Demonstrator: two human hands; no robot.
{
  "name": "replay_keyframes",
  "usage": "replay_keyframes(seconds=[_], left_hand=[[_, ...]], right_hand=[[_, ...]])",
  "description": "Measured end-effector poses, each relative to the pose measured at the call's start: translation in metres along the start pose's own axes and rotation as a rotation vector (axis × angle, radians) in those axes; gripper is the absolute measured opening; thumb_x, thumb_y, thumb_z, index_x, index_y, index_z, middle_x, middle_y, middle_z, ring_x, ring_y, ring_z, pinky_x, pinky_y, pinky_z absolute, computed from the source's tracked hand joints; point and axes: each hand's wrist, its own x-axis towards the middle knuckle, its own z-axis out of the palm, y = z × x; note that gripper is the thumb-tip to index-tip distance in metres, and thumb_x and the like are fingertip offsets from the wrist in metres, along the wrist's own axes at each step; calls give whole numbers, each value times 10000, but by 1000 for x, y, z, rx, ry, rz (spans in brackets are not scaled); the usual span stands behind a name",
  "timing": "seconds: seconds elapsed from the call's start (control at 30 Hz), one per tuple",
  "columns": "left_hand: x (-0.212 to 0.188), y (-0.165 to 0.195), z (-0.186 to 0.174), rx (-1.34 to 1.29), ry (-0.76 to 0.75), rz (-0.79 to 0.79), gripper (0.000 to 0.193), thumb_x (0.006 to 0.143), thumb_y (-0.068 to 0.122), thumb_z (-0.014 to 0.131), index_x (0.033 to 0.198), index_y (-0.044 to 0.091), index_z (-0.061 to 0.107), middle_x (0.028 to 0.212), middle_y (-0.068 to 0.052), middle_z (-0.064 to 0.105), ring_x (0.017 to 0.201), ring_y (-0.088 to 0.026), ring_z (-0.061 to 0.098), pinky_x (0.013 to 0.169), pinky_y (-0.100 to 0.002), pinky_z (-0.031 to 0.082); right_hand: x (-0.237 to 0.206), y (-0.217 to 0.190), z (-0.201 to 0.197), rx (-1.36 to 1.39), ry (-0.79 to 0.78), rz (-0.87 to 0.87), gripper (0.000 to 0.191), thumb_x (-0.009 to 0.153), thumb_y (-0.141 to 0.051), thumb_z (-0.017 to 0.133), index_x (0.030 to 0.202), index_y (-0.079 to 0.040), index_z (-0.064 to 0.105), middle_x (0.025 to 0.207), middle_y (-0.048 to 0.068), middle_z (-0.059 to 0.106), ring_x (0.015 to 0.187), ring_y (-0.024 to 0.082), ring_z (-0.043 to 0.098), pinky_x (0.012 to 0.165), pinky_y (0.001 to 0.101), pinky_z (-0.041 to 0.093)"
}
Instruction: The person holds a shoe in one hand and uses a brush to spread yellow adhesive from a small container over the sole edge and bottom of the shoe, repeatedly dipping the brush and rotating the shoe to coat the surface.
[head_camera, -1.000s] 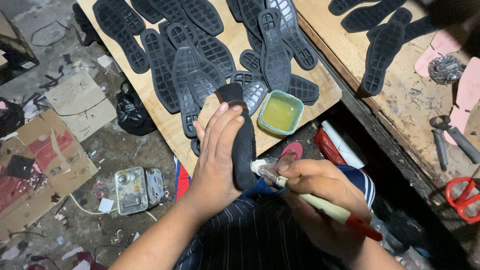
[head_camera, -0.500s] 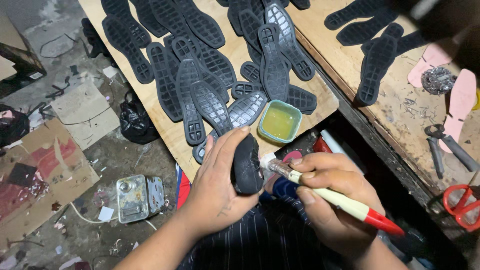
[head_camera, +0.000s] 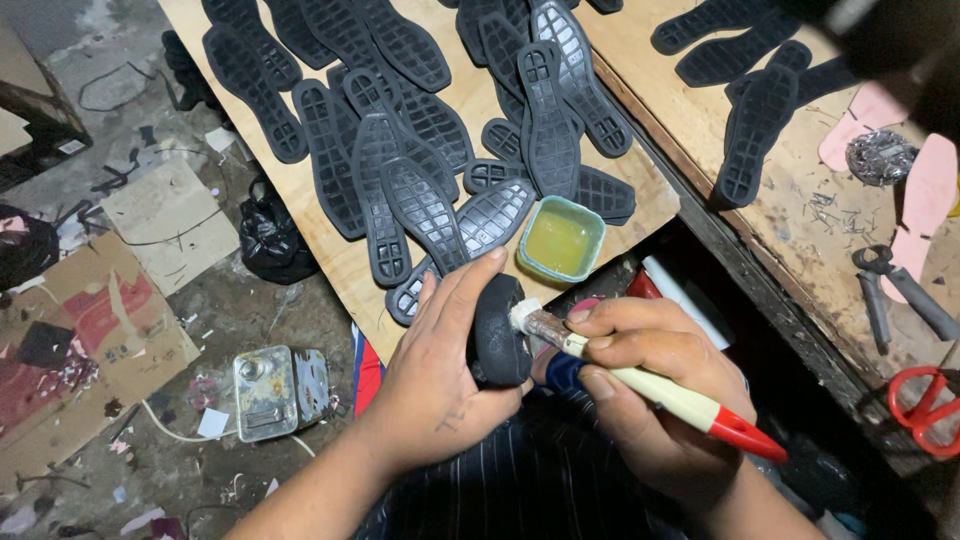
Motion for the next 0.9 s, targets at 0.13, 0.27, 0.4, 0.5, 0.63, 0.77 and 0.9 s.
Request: replay_keyframes(seconds=[0.13, 0.27, 0.4, 0.5, 0.63, 0.77, 0.9], left_hand=[[1, 2, -1, -42, -30, -52, 1047, 689, 191, 827, 1572, 57, 282, 1509, -210, 503, 1434, -409, 475, 1236, -610, 208], [2, 4, -3, -55, -51, -88, 1085, 672, 183, 841, 1586, 55, 270, 1479, -227, 509, 1415, -413, 478, 1230, -546, 243], [2, 6, -6, -218, -92, -198, 1123, 670, 191, 831, 1613, 74, 234, 1390, -161, 583, 1327, -317, 592, 1151, -407, 428], [2, 7, -6, -233, -80, -163, 1162, 662, 178, 869, 1613, 57, 213, 1396, -154, 582, 1312, -299, 594, 1122, -377, 431], [3, 9, -6, -291, -141, -281, 1196, 631, 167, 856, 1623, 80, 192, 1369, -126, 602, 1278, -261, 621, 1096, -358, 444], [3, 12, -6, -349, -176, -323, 1197, 640, 172, 842, 1633, 91, 179, 1350, -101, 635, 1257, -232, 654, 1085, -341, 462], [3, 13, -6, -393, -191, -368, 1205, 641, 177, 842, 1641, 104, 172, 1330, -83, 656, 1239, -216, 670, 1077, -336, 468]], right_hand=[[0, -1, -2, -41, -29, -13, 242, 910, 13, 706, 1117, -30, 589, 1190, 167, 686, 1117, 268, 731, 1019, 383, 598], [-1, -2, -4, -77, -50, -6, 240, 902, 6, 711, 1105, -38, 591, 1186, 151, 693, 1111, 260, 735, 1014, 378, 595], [-5, -6, -6, -46, -97, -11, 222, 914, 6, 705, 1098, -47, 593, 1202, 149, 687, 1128, 259, 740, 1021, 378, 603], [-6, -7, -6, 35, -83, -2, 210, 927, 11, 705, 1101, -55, 607, 1205, 142, 679, 1067, 237, 742, 982, 353, 608], [-4, -2, -7, -18, -51, 2, 222, 891, 5, 700, 1086, -49, 608, 1190, 156, 683, 1073, 246, 725, 994, 369, 584], [-2, 3, -2, -35, -4, -2, 236, 899, 1, 712, 1105, -38, 605, 1194, 163, 682, 1088, 253, 720, 972, 356, 587], [-1, 3, 1, -42, -7, 29, 231, 895, 5, 715, 1096, -46, 614, 1193, 162, 685, 1113, 263, 729, 1012, 380, 597]])
